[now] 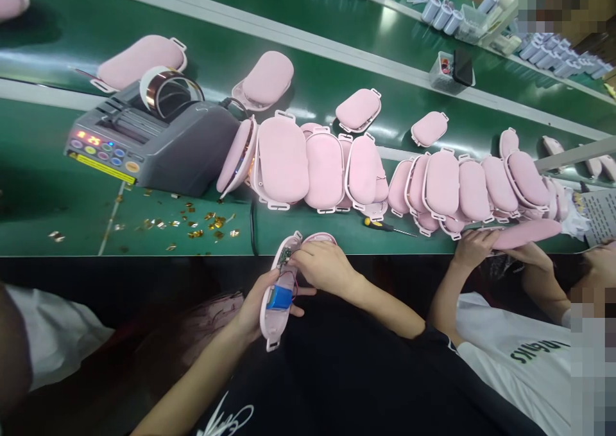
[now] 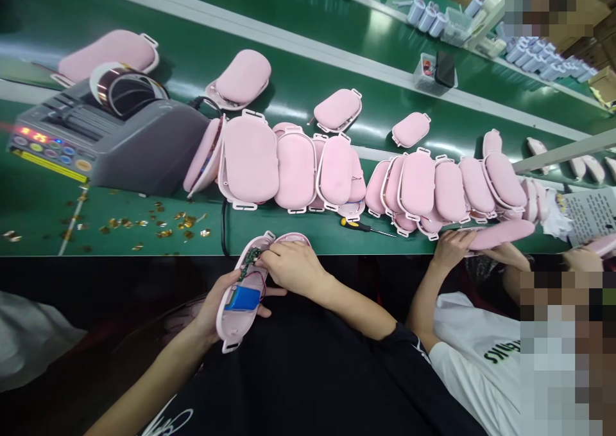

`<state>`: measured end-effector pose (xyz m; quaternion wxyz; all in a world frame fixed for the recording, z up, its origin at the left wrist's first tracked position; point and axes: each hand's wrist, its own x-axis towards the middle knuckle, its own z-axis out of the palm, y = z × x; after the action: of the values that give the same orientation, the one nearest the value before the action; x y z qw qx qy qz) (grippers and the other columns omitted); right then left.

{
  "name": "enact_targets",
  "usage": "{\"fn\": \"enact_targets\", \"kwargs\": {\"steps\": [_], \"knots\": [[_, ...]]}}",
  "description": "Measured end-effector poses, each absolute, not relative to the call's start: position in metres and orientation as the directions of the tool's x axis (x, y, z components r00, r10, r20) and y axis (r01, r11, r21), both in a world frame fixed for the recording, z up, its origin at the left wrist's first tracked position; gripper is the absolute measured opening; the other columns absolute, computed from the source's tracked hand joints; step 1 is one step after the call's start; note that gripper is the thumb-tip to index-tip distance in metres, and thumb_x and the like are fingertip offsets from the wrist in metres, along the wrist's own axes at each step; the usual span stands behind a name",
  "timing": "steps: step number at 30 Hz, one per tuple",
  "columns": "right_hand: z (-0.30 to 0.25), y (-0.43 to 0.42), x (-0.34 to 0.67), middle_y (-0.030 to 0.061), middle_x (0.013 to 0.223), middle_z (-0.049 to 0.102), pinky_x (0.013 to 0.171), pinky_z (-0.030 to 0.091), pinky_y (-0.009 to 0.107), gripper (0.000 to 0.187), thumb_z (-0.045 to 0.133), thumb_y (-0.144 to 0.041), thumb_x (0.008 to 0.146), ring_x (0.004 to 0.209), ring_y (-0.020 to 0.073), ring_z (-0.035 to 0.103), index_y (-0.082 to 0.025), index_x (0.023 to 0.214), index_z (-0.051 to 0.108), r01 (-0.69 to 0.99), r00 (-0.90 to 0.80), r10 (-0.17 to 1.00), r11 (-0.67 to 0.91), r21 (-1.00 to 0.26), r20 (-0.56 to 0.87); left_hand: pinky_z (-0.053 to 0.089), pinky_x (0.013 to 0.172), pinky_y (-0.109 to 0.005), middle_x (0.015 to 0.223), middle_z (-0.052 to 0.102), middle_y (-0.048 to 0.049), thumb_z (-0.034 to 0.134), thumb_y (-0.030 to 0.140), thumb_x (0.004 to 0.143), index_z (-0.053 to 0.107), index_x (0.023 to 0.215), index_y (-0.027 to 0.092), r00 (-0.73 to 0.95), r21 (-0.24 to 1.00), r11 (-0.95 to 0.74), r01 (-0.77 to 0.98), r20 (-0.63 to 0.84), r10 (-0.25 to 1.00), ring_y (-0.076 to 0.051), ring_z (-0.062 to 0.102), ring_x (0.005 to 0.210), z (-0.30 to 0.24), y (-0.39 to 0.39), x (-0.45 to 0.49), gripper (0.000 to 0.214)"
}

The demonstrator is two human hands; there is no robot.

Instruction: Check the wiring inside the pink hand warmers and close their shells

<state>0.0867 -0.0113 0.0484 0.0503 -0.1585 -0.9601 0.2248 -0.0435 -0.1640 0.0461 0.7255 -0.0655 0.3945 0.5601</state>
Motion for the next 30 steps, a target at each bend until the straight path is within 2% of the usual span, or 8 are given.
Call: {"fn": "enact_targets", "kwargs": {"steps": [2,7,10,17,20,23,27,30], "knots": [[0.044,-0.010,0.087,0.0047,0.097,0.081,0.083,0.054,0.029,0.025,0.064,-0.036,0.111,0.091,0.0174,0.074,-0.020,0.101,0.081,0.281,-0.938,0.343,0.832,-0.479,0.045,0.072,0.060,-0.043,0.079,0.075,-0.0096,0.082,0.049,0.088,0.073,0.113,0.013,0.075,0.330,0.351,-0.876,-0.626,0.777,-0.048,0.081,0.105,0.045,-0.165,-0.044,0.045],[0.033,-0.010,0.085,0.0031,0.101,0.084,0.092,0.057,0.026,0.020,0.067,-0.033,0.110,0.095,0.0151,0.076,-0.020,0.107,0.082,0.253,-0.920,0.374,0.795,-0.552,0.117,0.070,0.061,-0.042,0.110,0.081,-0.0167,0.082,0.048,0.089,0.072,0.119,0.013,0.097,0.301,0.358,-0.884,-0.631,0.770,-0.034,0.083,0.076,0.044,-0.166,-0.047,0.048],[0.027,-0.010,0.086,0.0040,0.100,0.084,0.093,0.058,0.027,0.021,0.067,-0.034,0.110,0.095,0.0161,0.077,-0.020,0.104,0.083,0.218,-0.917,0.365,0.795,-0.566,0.159,0.068,0.059,-0.039,0.103,0.082,-0.0163,0.083,0.051,0.088,0.073,0.116,0.012,0.123,0.280,0.369,-0.886,-0.626,0.770,-0.030,0.080,0.064,0.044,-0.165,-0.049,0.048],[0.023,-0.009,0.092,0.0061,0.107,0.085,0.094,0.059,0.031,0.018,0.065,-0.027,0.110,0.100,0.0185,0.078,-0.021,0.111,0.082,0.154,-0.923,0.320,0.817,-0.555,0.216,0.066,0.053,-0.037,0.086,0.081,-0.0139,0.084,0.051,0.085,0.076,0.109,0.011,0.113,0.263,0.359,-0.896,-0.646,0.755,-0.034,0.080,0.064,0.043,-0.164,-0.052,0.047],[0.023,-0.009,0.094,0.0068,0.108,0.084,0.096,0.060,0.031,0.018,0.064,-0.025,0.109,0.102,0.0182,0.078,-0.021,0.111,0.081,0.154,-0.921,0.323,0.814,-0.560,0.216,0.066,0.055,-0.037,0.092,0.082,-0.0153,0.079,0.048,0.089,0.075,0.108,0.011,0.115,0.274,0.364,-0.890,-0.637,0.763,-0.031,0.080,0.061,0.045,-0.164,-0.051,0.042],[0.022,-0.010,0.093,0.0062,0.104,0.084,0.094,0.060,0.030,0.017,0.065,-0.026,0.109,0.099,0.0177,0.078,-0.020,0.110,0.081,0.165,-0.921,0.331,0.809,-0.564,0.206,0.067,0.057,-0.037,0.098,0.083,-0.0169,0.079,0.047,0.090,0.076,0.108,0.011,0.111,0.288,0.366,-0.885,-0.633,0.766,-0.030,0.080,0.061,0.047,-0.164,-0.051,0.041],[0.022,-0.011,0.093,0.0061,0.098,0.083,0.088,0.059,0.029,0.017,0.066,-0.028,0.108,0.092,0.0176,0.077,-0.020,0.106,0.081,0.187,-0.919,0.344,0.809,-0.558,0.191,0.066,0.057,-0.037,0.085,0.081,-0.0138,0.079,0.046,0.090,0.076,0.111,0.011,0.106,0.302,0.367,-0.880,-0.628,0.771,-0.031,0.079,0.061,0.045,-0.164,-0.049,0.041],[0.023,-0.011,0.094,0.0058,0.092,0.081,0.084,0.059,0.028,0.021,0.064,-0.030,0.109,0.088,0.0174,0.075,-0.020,0.102,0.081,0.192,-0.917,0.349,0.811,-0.553,0.194,0.067,0.057,-0.036,0.081,0.080,-0.0125,0.085,0.049,0.086,0.076,0.112,0.012,0.100,0.314,0.363,-0.877,-0.621,0.777,-0.031,0.079,0.060,0.045,-0.163,-0.047,0.046]]}}
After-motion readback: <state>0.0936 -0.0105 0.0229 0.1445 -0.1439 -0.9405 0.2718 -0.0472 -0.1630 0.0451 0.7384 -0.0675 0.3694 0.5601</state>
